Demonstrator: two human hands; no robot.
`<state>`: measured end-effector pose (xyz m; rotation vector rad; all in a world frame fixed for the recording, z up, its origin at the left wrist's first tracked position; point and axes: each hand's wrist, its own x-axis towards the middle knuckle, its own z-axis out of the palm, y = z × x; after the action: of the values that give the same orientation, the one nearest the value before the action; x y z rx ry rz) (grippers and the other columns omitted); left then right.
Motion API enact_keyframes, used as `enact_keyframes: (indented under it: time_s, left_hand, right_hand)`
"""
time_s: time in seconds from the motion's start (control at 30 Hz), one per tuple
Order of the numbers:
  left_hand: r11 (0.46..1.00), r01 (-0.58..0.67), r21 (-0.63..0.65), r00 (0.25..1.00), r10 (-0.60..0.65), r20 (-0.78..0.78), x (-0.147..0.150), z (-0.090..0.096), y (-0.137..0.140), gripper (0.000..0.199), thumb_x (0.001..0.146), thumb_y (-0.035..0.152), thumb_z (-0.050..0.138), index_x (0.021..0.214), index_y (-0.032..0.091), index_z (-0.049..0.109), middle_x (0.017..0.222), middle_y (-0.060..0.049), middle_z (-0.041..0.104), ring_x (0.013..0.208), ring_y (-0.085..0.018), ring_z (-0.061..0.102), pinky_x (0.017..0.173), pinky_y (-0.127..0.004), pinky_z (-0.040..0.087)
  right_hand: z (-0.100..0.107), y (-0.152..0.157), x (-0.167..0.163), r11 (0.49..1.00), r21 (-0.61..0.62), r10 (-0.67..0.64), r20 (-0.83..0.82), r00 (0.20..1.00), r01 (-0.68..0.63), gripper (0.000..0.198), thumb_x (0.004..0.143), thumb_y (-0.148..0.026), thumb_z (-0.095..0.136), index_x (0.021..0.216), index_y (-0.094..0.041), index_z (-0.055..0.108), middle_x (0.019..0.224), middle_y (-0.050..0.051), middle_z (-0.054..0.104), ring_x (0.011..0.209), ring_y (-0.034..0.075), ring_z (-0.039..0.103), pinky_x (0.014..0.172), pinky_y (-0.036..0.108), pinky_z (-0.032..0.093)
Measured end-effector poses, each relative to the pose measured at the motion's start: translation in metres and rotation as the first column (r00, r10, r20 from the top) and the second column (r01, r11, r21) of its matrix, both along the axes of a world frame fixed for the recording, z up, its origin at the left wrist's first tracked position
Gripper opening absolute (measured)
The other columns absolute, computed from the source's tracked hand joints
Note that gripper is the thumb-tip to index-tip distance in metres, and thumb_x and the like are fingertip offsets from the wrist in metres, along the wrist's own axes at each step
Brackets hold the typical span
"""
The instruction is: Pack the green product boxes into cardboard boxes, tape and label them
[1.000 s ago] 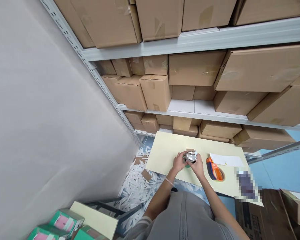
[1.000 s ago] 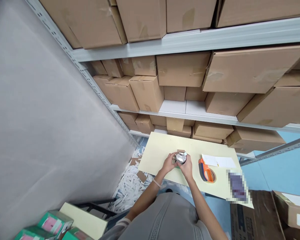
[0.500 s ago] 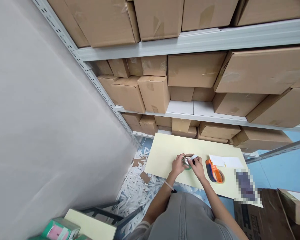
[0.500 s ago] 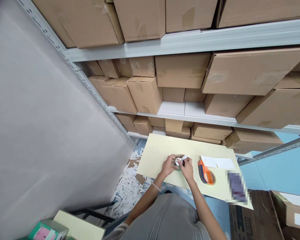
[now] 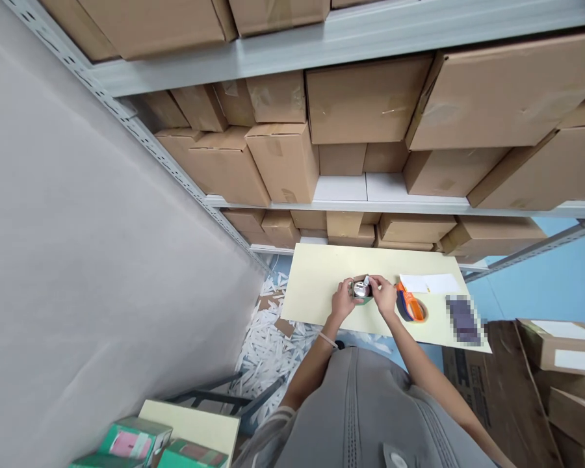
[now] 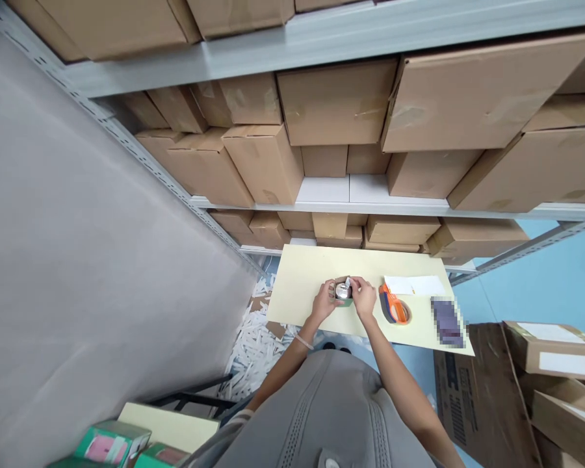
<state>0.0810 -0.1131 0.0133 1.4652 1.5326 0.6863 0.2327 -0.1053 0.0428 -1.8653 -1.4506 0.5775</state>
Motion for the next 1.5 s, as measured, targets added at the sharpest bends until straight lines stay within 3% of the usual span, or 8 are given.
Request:
enact_keyframes:
  time_s: [0.23, 0.67, 0.87, 1.03, 1.17, 1.27, 1.37, 1.5]
  left_hand:
    - [1.000, -0.012, 0.000, 1.000, 0.012, 0.008, -0.001, 0.001, -0.002, 0.073, 0.065, 0.022, 0.085, 0.129, 0.032, 0.051, 0.121, -0.003, 0.061, 0.100, -0.020, 0.066, 0.092, -0.034, 0.050]
    - [0.999, -0.033, -0.007, 0.997, 0.032, -0.067, 0.005, 0.009, -0.005, 0.066, 0.067, 0.019, 0.082, 0.125, 0.033, 0.051, 0.116, 0.000, 0.062, 0.087, -0.016, 0.066, 0.085, -0.029, 0.050]
    - [1.000, -0.016, 0.011, 0.998, 0.016, -0.065, 0.007, 0.010, -0.007, 0.067, 0.068, 0.022, 0.083, 0.126, 0.032, 0.051, 0.118, -0.002, 0.060, 0.090, -0.018, 0.066, 0.086, -0.032, 0.050]
    - [1.000, -0.001, 0.015, 0.998, 0.002, -0.065, 0.005, 0.007, -0.009, 0.066, 0.070, 0.021, 0.083, 0.126, 0.033, 0.050, 0.117, 0.000, 0.061, 0.089, -0.016, 0.067, 0.088, -0.031, 0.050]
    - [1.000, -0.008, 0.007, 1.000, 0.008, -0.025, 0.005, 0.001, -0.008, 0.069, 0.070, 0.020, 0.082, 0.129, 0.030, 0.049, 0.119, -0.003, 0.060, 0.094, -0.019, 0.067, 0.090, -0.034, 0.050]
    - [1.000, 0.004, 0.027, 0.997, -0.006, 0.072, 0.005, -0.005, -0.007, 0.071, 0.070, 0.016, 0.080, 0.132, 0.027, 0.049, 0.126, -0.008, 0.057, 0.102, -0.022, 0.065, 0.092, -0.037, 0.051]
    - [0.995, 0.017, 0.094, 0.987, -0.032, 0.158, 0.005, -0.009, -0.006, 0.071, 0.074, 0.012, 0.075, 0.138, 0.025, 0.047, 0.134, -0.010, 0.052, 0.114, -0.024, 0.061, 0.101, -0.040, 0.048]
    - [0.983, 0.036, 0.181, 0.990, -0.060, 0.127, 0.005, -0.012, -0.005, 0.068, 0.079, 0.010, 0.067, 0.142, 0.027, 0.047, 0.140, -0.011, 0.049, 0.129, -0.025, 0.053, 0.110, -0.041, 0.043]
  right_hand:
    - [0.015, 0.018, -0.004, 0.966, -0.238, -0.047, 0.237, 0.970, 0.105, 0.022, 0.085, -0.021, 0.053, 0.095, -0.021, 0.073, 0.085, 0.008, 0.076, 0.082, 0.024, 0.068, 0.068, 0.029, 0.039]
    - [0.013, -0.008, -0.020, 0.967, -0.251, 0.082, 0.441, 0.894, 0.036, 0.030, 0.092, -0.033, 0.051, 0.102, -0.016, 0.073, 0.096, 0.015, 0.075, 0.094, 0.027, 0.067, 0.087, 0.037, 0.037]
    - [0.015, 0.006, -0.014, 0.942, -0.331, 0.141, 0.532, 0.835, 0.052, 0.039, 0.096, -0.033, 0.043, 0.092, -0.012, 0.075, 0.097, 0.020, 0.073, 0.089, 0.028, 0.069, 0.087, 0.041, 0.038]
    - [0.018, 0.020, -0.006, 0.915, -0.381, 0.109, 0.546, 0.831, 0.131, 0.033, 0.090, -0.035, 0.055, 0.094, -0.007, 0.072, 0.101, 0.023, 0.070, 0.093, 0.032, 0.069, 0.087, 0.042, 0.042]
    - [0.008, 0.020, 0.006, 0.942, -0.327, 0.065, 0.412, 0.909, 0.081, 0.029, 0.088, -0.034, 0.059, 0.106, -0.012, 0.066, 0.109, 0.017, 0.066, 0.094, 0.028, 0.067, 0.084, 0.040, 0.048]
    - [-0.009, 0.013, 0.014, 0.973, -0.224, 0.085, 0.137, 0.987, -0.053, 0.035, 0.088, -0.028, 0.055, 0.121, -0.017, 0.061, 0.111, 0.011, 0.062, 0.088, 0.020, 0.066, 0.081, 0.035, 0.052]
    - [-0.026, 0.004, 0.018, 0.975, -0.047, 0.207, -0.136, 0.969, -0.215, 0.045, 0.089, -0.033, 0.051, 0.132, -0.022, 0.057, 0.119, 0.010, 0.058, 0.092, 0.019, 0.064, 0.082, 0.035, 0.055]
    - [-0.040, -0.005, 0.019, 0.954, 0.075, 0.298, -0.272, 0.915, -0.289, 0.044, 0.092, -0.047, 0.046, 0.124, -0.026, 0.067, 0.128, 0.012, 0.057, 0.117, 0.025, 0.058, 0.089, 0.039, 0.055]
